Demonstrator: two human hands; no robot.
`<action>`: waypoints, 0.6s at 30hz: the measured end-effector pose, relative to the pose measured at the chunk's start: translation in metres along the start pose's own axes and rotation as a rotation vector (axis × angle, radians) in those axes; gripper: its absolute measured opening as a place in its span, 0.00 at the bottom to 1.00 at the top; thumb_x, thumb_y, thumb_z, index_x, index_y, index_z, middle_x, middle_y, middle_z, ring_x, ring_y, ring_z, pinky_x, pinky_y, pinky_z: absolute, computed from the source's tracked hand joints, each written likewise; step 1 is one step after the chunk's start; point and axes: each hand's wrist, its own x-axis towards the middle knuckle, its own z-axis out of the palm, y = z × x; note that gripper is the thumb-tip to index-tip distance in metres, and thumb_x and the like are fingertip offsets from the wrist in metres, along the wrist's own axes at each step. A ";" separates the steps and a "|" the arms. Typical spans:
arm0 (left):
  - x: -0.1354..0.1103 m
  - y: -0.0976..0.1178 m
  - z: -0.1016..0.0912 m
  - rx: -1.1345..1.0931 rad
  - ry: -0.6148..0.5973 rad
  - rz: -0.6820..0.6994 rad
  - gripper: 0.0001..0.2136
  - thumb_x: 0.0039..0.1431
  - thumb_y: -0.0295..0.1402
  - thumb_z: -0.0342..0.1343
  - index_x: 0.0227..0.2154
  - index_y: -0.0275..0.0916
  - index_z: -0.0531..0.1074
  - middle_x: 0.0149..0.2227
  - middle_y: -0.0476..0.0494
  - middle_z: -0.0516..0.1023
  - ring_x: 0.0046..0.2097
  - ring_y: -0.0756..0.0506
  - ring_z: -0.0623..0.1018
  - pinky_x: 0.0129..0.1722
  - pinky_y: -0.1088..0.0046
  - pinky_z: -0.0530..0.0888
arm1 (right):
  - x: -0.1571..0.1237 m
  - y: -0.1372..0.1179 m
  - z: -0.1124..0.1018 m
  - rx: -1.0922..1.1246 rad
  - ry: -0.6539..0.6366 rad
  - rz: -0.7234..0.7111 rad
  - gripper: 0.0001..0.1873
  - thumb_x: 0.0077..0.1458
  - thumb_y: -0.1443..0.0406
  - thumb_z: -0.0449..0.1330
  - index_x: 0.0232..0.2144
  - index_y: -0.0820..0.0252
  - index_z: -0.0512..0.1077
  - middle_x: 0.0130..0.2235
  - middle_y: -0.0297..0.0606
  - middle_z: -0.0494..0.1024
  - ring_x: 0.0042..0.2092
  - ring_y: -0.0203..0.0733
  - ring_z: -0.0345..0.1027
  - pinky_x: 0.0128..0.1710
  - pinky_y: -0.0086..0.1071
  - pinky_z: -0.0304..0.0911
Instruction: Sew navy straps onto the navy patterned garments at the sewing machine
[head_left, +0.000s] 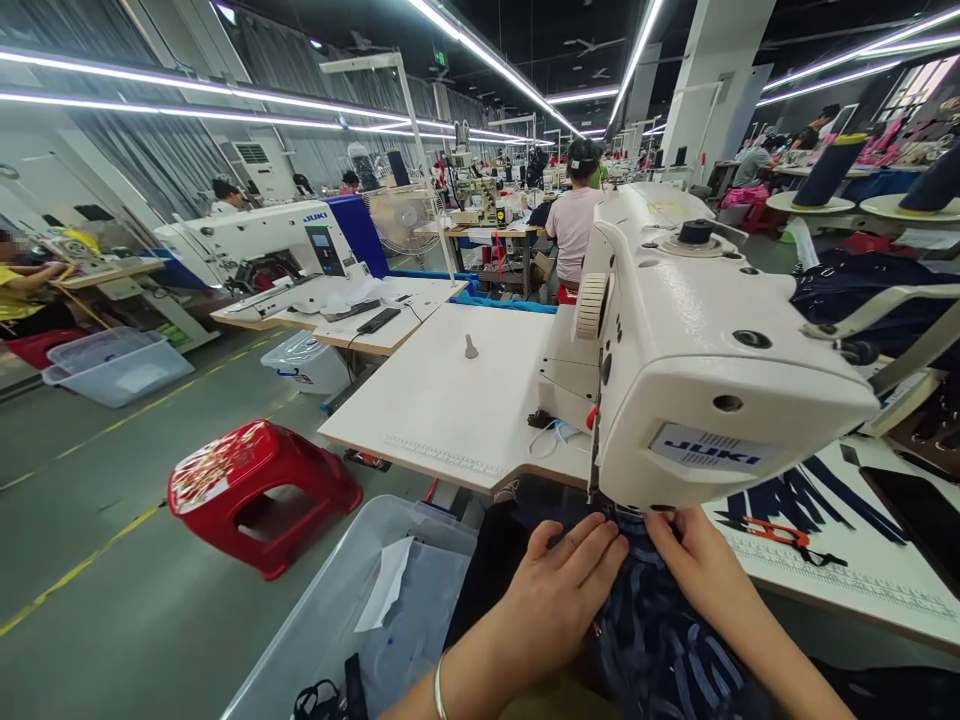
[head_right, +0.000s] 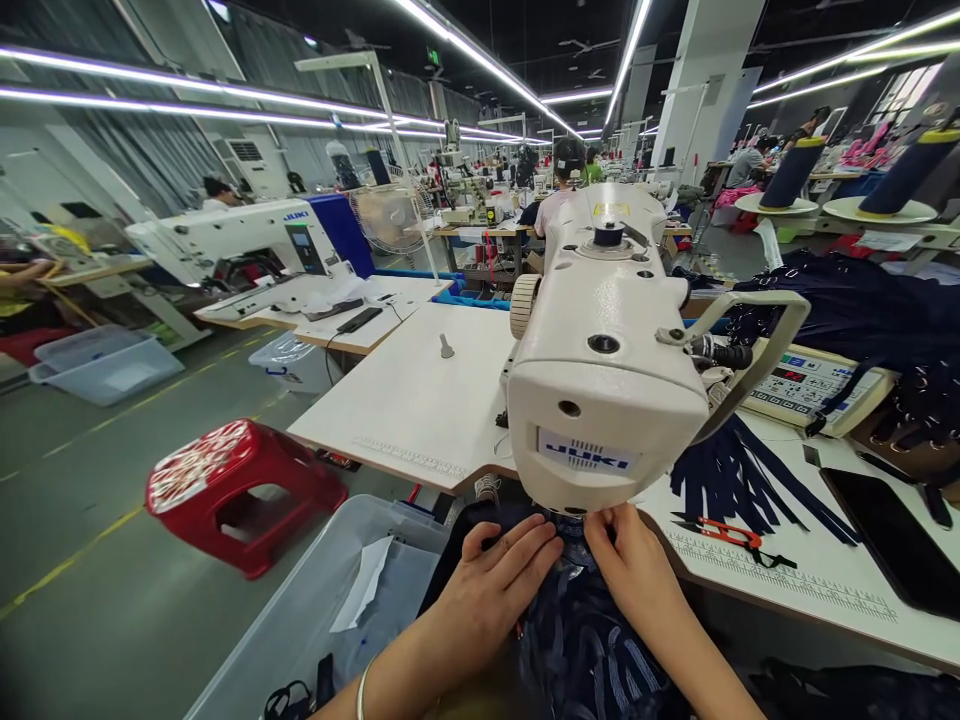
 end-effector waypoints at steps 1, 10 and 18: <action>0.000 0.000 0.001 -0.006 0.008 -0.006 0.21 0.69 0.27 0.38 0.62 0.34 0.60 0.64 0.44 0.62 0.67 0.45 0.55 0.58 0.64 0.55 | 0.001 -0.002 0.000 -0.037 0.006 0.015 0.13 0.60 0.53 0.48 0.31 0.54 0.61 0.27 0.35 0.70 0.30 0.45 0.67 0.31 0.37 0.61; 0.001 -0.002 0.000 0.002 -0.001 -0.001 0.21 0.68 0.26 0.40 0.62 0.34 0.60 0.65 0.44 0.62 0.67 0.45 0.55 0.59 0.64 0.54 | 0.002 -0.015 -0.003 -0.150 0.016 0.062 0.15 0.56 0.50 0.46 0.24 0.50 0.57 0.22 0.34 0.69 0.25 0.46 0.67 0.24 0.36 0.57; 0.001 -0.001 -0.006 0.075 -0.019 -0.008 0.20 0.69 0.29 0.41 0.62 0.36 0.62 0.66 0.45 0.59 0.67 0.46 0.54 0.58 0.66 0.58 | -0.002 -0.003 -0.002 -0.098 0.029 0.048 0.17 0.56 0.48 0.48 0.25 0.52 0.61 0.23 0.39 0.73 0.29 0.51 0.71 0.27 0.38 0.62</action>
